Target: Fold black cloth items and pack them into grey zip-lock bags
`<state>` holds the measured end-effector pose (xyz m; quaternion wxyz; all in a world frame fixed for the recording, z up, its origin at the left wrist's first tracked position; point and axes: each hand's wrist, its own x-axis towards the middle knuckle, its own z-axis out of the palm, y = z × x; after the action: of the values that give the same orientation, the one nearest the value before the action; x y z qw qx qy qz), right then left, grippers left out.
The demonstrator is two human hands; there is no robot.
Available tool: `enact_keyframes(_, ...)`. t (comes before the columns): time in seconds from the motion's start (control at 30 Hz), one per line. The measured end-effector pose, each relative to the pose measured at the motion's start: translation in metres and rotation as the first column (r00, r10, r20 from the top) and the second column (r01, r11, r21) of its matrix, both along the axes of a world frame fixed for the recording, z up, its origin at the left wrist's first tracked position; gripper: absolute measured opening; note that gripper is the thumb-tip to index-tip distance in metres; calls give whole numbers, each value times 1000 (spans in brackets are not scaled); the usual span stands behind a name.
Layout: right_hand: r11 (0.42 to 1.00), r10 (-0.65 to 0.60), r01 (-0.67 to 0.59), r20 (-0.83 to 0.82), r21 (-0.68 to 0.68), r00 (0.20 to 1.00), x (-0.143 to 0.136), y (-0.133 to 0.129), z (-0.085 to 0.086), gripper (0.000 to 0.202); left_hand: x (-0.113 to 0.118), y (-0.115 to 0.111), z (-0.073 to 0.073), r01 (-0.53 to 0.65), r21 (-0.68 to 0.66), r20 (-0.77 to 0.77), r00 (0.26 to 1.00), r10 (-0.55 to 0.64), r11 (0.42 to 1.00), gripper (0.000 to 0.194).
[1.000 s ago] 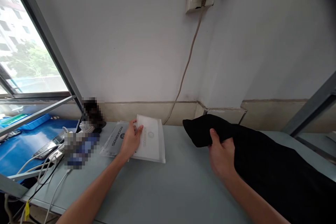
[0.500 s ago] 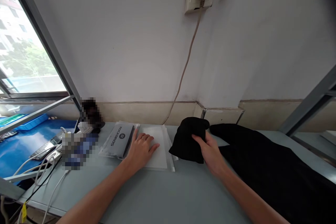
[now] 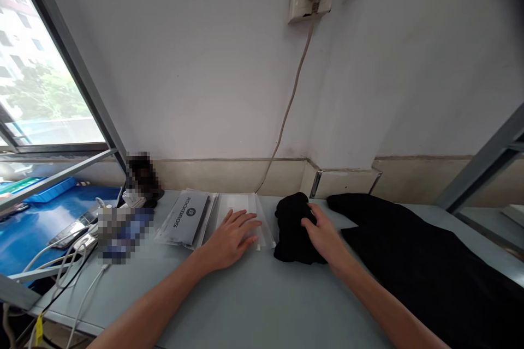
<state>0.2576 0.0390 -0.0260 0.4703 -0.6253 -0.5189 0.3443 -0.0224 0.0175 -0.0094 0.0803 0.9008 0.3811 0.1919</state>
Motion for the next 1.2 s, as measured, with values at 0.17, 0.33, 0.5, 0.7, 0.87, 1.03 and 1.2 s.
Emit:
enact_keyframes(0.17,990,-77,83,-59,112,995,-2,-6,13,49,5,-5,2,66,-57,-60,996,-70,996,50)
enact_keyframes(0.33,998,-42,55,-252,43,967,-2,-10,19,53,9,-2,1,76,-51,-79,994,-80,996,58)
enact_keyframes(0.5,992,123,-118,-380,38,917,-2,-14,19,55,9,-2,0,64,-22,-56,996,-65,998,50)
enact_keyframes(0.7,984,57,-108,319,145,946,0,-6,5,49,7,1,-6,28,81,-41,999,-25,996,36)
enact_keyframes(0.87,924,18,-289,725,251,688,-7,-14,0,38,7,2,-10,14,54,-11,1000,-14,998,37)
enact_keyframes(1.03,886,146,-443,826,136,545,-14,-23,-16,59,7,1,-10,14,27,-11,1000,-14,1000,45)
enact_keyframes(1.2,884,206,-462,827,72,523,-11,-17,-29,57,5,2,-11,14,5,-39,999,-14,1000,53)
